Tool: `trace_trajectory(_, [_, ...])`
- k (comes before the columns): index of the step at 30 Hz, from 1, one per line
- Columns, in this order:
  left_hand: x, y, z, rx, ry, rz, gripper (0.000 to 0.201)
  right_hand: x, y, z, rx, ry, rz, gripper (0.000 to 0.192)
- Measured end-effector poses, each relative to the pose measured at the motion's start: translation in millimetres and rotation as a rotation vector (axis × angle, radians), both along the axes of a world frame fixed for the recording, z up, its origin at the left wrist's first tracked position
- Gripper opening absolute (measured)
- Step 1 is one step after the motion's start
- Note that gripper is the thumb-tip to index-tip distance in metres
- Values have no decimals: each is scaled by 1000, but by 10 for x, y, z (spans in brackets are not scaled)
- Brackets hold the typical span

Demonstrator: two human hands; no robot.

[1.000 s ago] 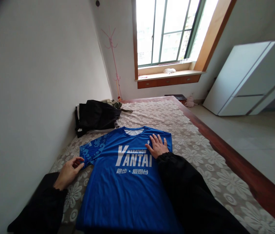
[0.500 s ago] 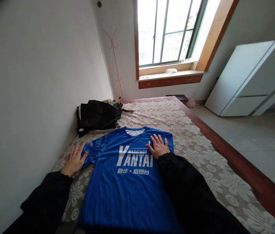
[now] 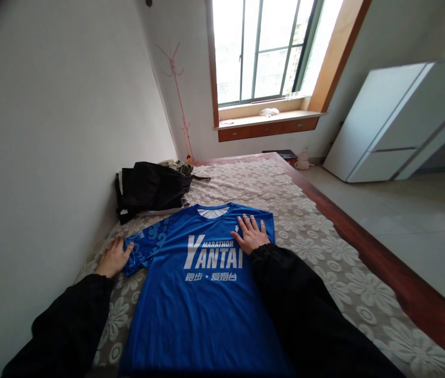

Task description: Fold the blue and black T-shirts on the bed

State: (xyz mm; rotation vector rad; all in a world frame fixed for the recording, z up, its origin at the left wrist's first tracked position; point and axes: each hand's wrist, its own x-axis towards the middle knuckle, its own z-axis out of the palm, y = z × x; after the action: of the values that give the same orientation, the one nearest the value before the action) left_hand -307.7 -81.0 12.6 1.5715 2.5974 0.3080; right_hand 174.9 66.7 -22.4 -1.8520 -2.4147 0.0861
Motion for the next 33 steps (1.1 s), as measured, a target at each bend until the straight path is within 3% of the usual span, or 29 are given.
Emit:
trace_trajectory(4, [-112, 99, 61, 139, 21, -56, 60, -3, 0, 5, -4, -1, -5, 75])
trace_trajectory(9, [-150, 199, 148, 277, -210, -22, 35, 2, 3, -6, 3, 2, 2, 74])
trace_trajectory(13, [-75, 218, 231, 322, -311, -27, 34, 11, 11, -20, 14, 4, 10, 74])
trace_trajectory(16, [18, 258, 326, 376, -498, -21, 37, 11, 14, -25, 21, 8, 11, 74])
trace_trajectory(20, [206, 388, 470, 397, -718, -22, 41, 7, 10, -21, 21, 13, 12, 73])
trace_trajectory(24, [574, 531, 625, 347, -891, -69, 39, 5, 6, -16, 21, 11, 17, 72])
trace_trajectory(30, [1120, 641, 851, 153, -1300, -326, 62, 10, 6, -25, 21, 5, 16, 73])
trace_trajectory(33, [1106, 628, 813, 209, -1169, -352, 59, 10, 3, -23, 21, 4, 19, 73])
